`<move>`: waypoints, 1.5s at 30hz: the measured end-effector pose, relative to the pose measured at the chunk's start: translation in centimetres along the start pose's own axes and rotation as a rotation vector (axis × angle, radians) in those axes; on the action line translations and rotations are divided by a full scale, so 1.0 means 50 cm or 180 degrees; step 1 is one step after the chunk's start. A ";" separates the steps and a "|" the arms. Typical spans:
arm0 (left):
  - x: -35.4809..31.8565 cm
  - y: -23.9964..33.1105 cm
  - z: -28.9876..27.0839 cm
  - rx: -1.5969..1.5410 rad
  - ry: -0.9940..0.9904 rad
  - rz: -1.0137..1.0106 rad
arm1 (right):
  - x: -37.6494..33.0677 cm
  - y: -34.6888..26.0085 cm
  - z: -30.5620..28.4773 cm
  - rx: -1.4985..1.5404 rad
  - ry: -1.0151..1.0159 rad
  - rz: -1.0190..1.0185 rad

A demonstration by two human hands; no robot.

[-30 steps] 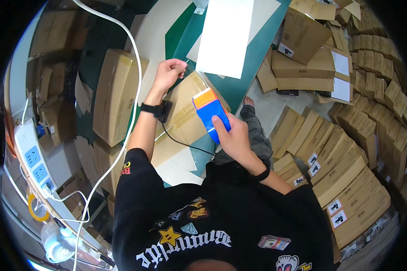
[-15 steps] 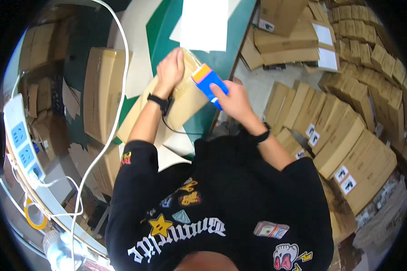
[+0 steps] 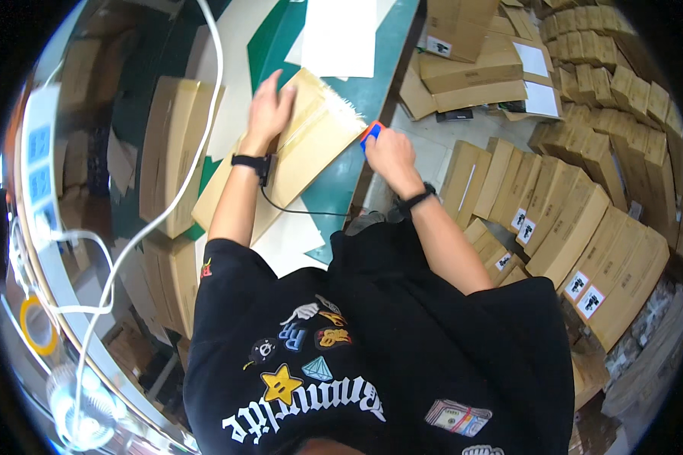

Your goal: Packing items into boxes and sealing them with tape on an assembly line.

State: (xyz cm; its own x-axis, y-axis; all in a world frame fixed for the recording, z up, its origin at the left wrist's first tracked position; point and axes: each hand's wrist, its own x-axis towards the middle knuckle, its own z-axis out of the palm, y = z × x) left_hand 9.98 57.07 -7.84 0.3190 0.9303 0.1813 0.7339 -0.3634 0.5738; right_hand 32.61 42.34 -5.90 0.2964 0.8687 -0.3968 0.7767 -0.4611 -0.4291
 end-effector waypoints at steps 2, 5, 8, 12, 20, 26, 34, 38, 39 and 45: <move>-0.078 -0.057 -0.077 0.0845 -0.0060 -0.0753 | 0.000 0.067 0.041 -0.0079 -0.0098 -0.0052; -0.239 -0.185 -0.187 0.0798 -0.1039 -0.2278 | -0.030 0.091 -0.003 -0.0257 -0.0040 -0.0057; -0.346 -0.130 -0.170 0.1175 -0.0471 -0.2528 | -0.143 0.062 -0.093 0.0273 -0.0181 -0.0431; -0.441 -0.051 -0.135 0.0099 0.1344 -0.1883 | -0.301 -0.025 -0.114 0.1839 -0.1076 -0.1749; -0.678 0.154 -0.288 -0.4754 -0.0632 -0.1816 | -0.446 -0.119 -0.014 0.1218 -0.1928 -0.3403; -0.757 0.049 -0.281 -0.3680 0.0383 -0.1971 | -0.558 -0.191 0.100 0.1591 -0.2036 -0.1914; -0.701 -0.275 -0.351 -0.2572 0.1125 -0.2585 | -0.588 -0.299 0.205 0.1914 -0.1715 -0.1218; -0.656 -0.329 -0.372 -0.2490 -0.0221 -0.2298 | -0.627 -0.276 0.233 0.1846 -0.1641 -0.0980; -0.640 -0.348 -0.372 -0.2478 -0.0400 -0.2212 | -0.630 -0.277 0.238 0.1859 -0.1627 -0.0956; -0.629 -0.347 -0.329 -0.2755 -0.0638 -0.2189 | -0.643 -0.274 0.238 0.1764 -0.1534 -0.0677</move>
State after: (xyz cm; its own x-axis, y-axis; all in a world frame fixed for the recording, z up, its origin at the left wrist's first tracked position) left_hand -22.64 34.92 -10.38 0.1546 0.8664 -0.4747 0.1524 0.4539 0.8779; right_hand 5.82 18.59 3.07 -0.2024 0.8325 -0.5157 0.3600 -0.4265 -0.8298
